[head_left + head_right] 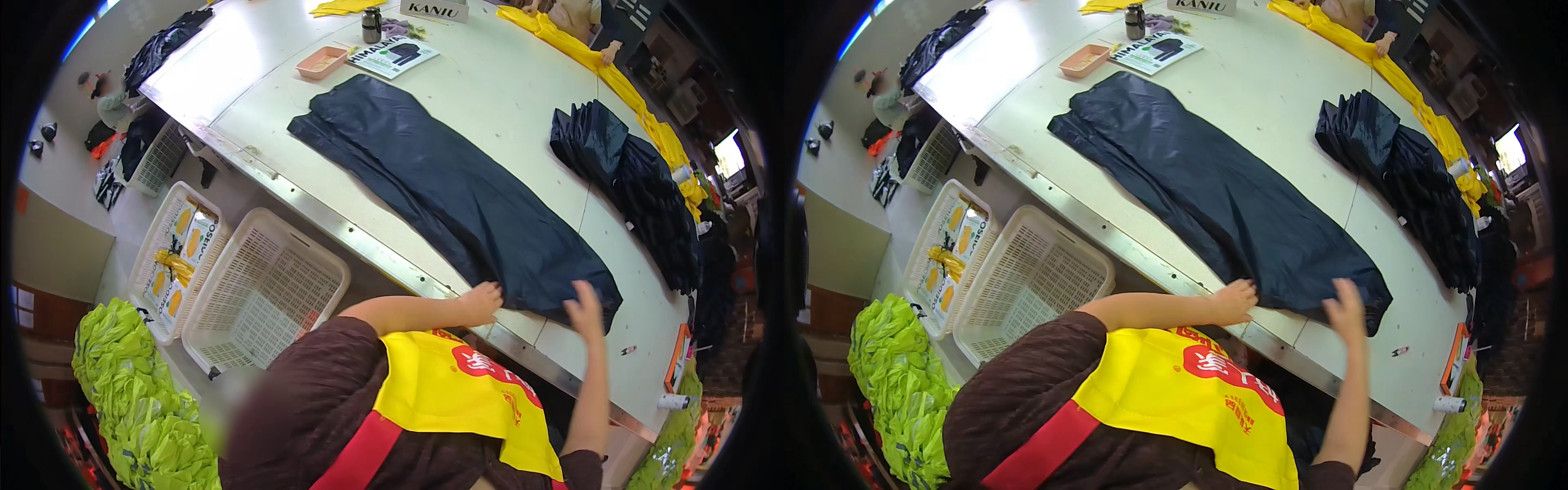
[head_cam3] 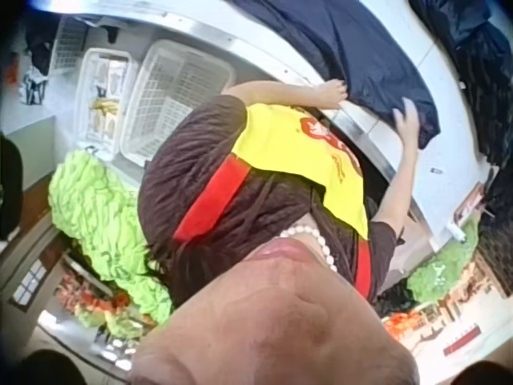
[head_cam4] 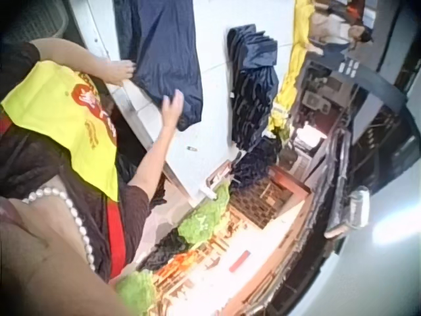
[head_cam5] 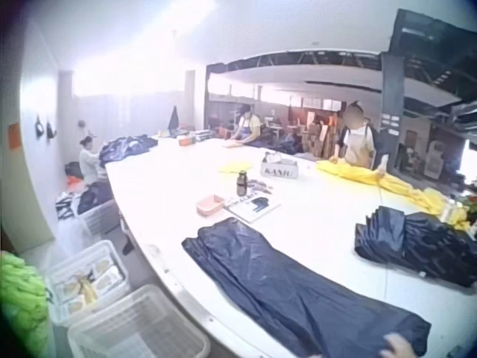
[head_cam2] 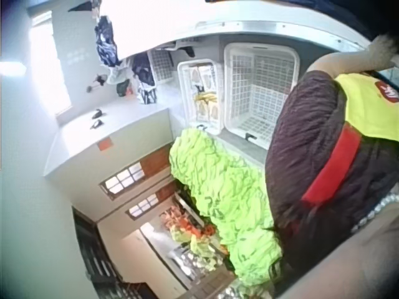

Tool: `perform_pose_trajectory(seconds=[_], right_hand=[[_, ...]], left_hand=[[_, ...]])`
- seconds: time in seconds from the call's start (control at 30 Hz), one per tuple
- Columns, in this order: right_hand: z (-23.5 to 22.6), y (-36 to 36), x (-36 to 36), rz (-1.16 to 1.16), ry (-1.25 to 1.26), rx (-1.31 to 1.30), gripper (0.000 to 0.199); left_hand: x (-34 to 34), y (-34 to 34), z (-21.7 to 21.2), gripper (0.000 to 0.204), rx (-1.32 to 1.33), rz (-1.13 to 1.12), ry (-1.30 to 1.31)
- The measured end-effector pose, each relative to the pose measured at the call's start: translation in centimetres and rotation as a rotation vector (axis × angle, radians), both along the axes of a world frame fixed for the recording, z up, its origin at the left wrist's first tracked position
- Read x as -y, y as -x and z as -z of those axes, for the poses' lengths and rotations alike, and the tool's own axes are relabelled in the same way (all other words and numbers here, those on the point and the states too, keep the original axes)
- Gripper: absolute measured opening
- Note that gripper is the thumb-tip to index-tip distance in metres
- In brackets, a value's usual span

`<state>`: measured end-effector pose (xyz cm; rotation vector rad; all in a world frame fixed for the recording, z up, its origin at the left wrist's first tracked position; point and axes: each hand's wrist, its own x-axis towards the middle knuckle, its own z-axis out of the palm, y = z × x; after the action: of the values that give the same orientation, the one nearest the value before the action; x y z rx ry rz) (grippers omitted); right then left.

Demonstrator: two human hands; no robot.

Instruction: The person repeatedly unfolds dark garments on a white table, smooths them, and folds them into compact rectangles. The person stacks the folded items on the table and continues the process with additional garments from a nearby pile.

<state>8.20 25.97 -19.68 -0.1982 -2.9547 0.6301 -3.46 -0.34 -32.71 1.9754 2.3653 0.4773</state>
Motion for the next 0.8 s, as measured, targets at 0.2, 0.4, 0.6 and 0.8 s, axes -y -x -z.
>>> perform_pose_trajectory(seconds=[0.2,0.4,0.6,0.8], right_hand=[[10.1,0.1,8.5,0.237,-0.150,0.013,0.057],[11.6,-0.9,6.2,0.298,-0.067,-0.037,0.048],[11.2,-1.1,3.5,0.356,-0.051,0.042,0.047],[10.5,-0.5,0.7,0.399,-0.063,0.125,0.051]], left_hand=[[0.9,5.0,-3.3,0.038,0.097,-0.080,-0.253],[17.4,24.4,-2.6,0.022,-0.166,-0.874,-0.285],[28.0,35.9,-3.5,0.018,0.071,-1.326,-0.160],[29.9,45.0,-2.0,0.027,0.177,-1.134,-0.620]])
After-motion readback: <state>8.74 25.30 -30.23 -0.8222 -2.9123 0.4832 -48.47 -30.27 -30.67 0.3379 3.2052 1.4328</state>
